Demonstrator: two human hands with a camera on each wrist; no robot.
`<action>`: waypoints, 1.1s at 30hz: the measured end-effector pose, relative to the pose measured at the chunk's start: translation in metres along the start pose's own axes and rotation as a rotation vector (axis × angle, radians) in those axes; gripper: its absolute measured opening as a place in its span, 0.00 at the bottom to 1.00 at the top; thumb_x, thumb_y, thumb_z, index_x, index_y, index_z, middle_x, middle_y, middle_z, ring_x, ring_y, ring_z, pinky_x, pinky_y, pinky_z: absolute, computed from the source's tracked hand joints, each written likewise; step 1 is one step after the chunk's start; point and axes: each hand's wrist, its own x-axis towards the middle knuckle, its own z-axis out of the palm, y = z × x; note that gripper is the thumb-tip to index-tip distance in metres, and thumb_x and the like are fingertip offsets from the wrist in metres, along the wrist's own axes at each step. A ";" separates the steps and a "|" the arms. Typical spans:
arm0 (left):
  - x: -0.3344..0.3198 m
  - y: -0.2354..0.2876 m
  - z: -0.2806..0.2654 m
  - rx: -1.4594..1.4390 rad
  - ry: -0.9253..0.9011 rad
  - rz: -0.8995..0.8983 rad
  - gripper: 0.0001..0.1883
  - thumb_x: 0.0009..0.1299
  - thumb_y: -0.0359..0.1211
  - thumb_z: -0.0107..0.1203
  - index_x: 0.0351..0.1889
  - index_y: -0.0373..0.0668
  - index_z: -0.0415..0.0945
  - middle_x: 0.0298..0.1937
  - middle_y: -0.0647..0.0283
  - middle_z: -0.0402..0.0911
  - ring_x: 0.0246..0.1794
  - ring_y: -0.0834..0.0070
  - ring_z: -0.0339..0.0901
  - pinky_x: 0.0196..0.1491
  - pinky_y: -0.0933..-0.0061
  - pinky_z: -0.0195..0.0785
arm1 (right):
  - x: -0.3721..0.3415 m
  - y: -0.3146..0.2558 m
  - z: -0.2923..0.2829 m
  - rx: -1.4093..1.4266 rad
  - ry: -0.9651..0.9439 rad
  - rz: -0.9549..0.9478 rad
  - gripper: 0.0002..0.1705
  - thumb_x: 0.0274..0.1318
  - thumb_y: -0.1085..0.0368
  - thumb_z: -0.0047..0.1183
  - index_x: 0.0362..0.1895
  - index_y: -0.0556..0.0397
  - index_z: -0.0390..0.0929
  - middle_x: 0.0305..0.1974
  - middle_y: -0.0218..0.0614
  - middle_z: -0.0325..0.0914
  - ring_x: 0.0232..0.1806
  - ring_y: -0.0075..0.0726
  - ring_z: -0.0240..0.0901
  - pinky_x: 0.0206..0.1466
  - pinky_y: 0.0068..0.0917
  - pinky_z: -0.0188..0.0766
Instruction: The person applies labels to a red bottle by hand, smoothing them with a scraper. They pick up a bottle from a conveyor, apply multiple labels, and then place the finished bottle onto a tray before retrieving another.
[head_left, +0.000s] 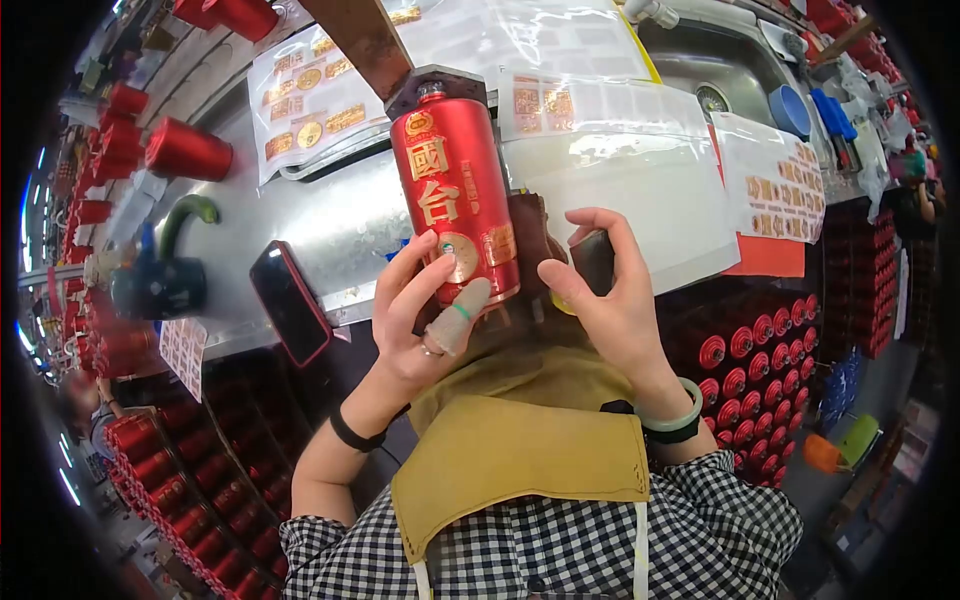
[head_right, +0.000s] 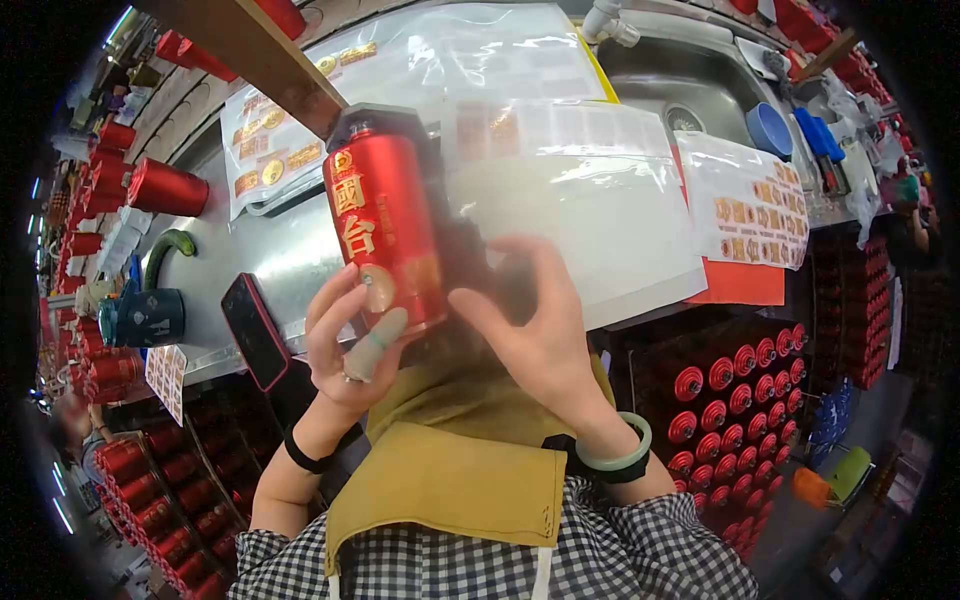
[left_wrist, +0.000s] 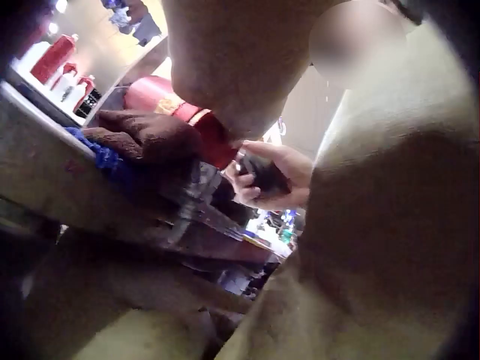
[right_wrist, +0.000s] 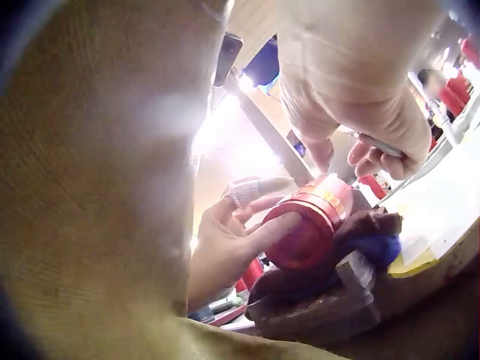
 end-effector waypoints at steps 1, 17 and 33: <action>0.000 0.002 0.003 0.035 0.011 -0.008 0.24 0.55 0.27 0.79 0.50 0.54 0.87 0.64 0.58 0.73 0.65 0.51 0.76 0.63 0.55 0.78 | 0.000 0.002 0.000 0.066 -0.018 0.042 0.25 0.62 0.64 0.68 0.59 0.59 0.75 0.49 0.39 0.79 0.52 0.34 0.75 0.59 0.33 0.71; -0.023 0.011 -0.001 0.271 0.085 -0.073 0.23 0.56 0.37 0.80 0.51 0.53 0.87 0.63 0.61 0.82 0.64 0.60 0.71 0.59 0.59 0.70 | -0.021 -0.017 0.017 0.210 -0.062 0.010 0.13 0.64 0.71 0.61 0.51 0.60 0.81 0.43 0.43 0.84 0.46 0.38 0.83 0.51 0.31 0.76; -0.034 0.030 0.020 0.162 0.267 -0.404 0.19 0.56 0.32 0.79 0.45 0.40 0.87 0.64 0.55 0.84 0.60 0.59 0.74 0.59 0.61 0.72 | -0.013 0.006 0.003 0.039 0.030 0.106 0.10 0.67 0.73 0.58 0.51 0.61 0.80 0.35 0.29 0.81 0.32 0.17 0.70 0.34 0.21 0.66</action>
